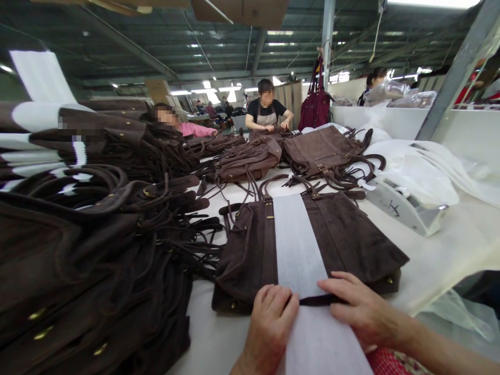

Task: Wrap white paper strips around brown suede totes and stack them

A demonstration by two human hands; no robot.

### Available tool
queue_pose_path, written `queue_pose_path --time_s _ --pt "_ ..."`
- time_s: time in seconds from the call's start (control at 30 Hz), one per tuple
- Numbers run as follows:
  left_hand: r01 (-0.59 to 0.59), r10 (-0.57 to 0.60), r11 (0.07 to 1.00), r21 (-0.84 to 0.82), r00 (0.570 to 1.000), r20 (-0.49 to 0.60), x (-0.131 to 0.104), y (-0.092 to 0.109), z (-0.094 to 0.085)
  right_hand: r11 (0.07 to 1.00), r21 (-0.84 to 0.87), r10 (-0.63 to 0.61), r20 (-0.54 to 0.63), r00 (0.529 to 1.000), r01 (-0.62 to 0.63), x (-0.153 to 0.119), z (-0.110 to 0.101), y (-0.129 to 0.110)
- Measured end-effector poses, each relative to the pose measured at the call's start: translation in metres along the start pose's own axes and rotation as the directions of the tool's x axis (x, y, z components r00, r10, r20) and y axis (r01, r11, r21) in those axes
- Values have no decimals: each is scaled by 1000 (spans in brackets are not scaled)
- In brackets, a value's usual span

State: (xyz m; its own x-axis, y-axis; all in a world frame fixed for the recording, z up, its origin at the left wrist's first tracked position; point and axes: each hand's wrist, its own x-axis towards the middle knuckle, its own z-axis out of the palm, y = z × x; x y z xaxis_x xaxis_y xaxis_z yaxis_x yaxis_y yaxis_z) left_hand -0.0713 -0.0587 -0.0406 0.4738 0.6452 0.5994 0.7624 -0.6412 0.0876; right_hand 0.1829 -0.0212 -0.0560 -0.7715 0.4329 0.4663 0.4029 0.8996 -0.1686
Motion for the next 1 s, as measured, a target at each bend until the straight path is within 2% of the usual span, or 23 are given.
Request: queue_pose_path --time_s 0.07,0.13,0.3,0.4,0.5,0.63,0.73,0.8,0.93,1.0 --pt "2 -2 1000 14 1000 1 0 0 0 1000 20 -12 -55 998 13 -2 11 1" --pt "12 -12 1000 22 1000 5 0 1 0 994 109 -15 -40 999 20 0 13 0" --pt "29 -29 999 40 999 13 -2 0 4 936 350 -34 -37 999 45 6 -7 -14" --pt "16 -16 999 41 1000 -3 -5 -1 5 940 340 19 -27 999 -8 6 -13 -18" --pt "-11 11 1000 19 1000 7 -4 -3 2 964 259 58 -18 998 -51 2 0 -15" --pt "-91 91 996 -9 996 -3 0 -6 -6 934 355 -8 -58 998 28 -1 35 -6" --pt "-102 102 995 2 995 22 1 -7 -8 932 362 -4 -59 998 25 5 48 -4" --pt "-91 91 996 18 996 14 0 -7 -6 933 357 -16 -67 998 39 10 46 -4" --pt "-94 95 993 69 995 -8 -6 -6 2 938 333 -72 -82 994 95 11 21 -7" --pt "-79 81 993 90 997 -18 -9 -6 6 968 239 -55 -85 995 74 8 11 -11"
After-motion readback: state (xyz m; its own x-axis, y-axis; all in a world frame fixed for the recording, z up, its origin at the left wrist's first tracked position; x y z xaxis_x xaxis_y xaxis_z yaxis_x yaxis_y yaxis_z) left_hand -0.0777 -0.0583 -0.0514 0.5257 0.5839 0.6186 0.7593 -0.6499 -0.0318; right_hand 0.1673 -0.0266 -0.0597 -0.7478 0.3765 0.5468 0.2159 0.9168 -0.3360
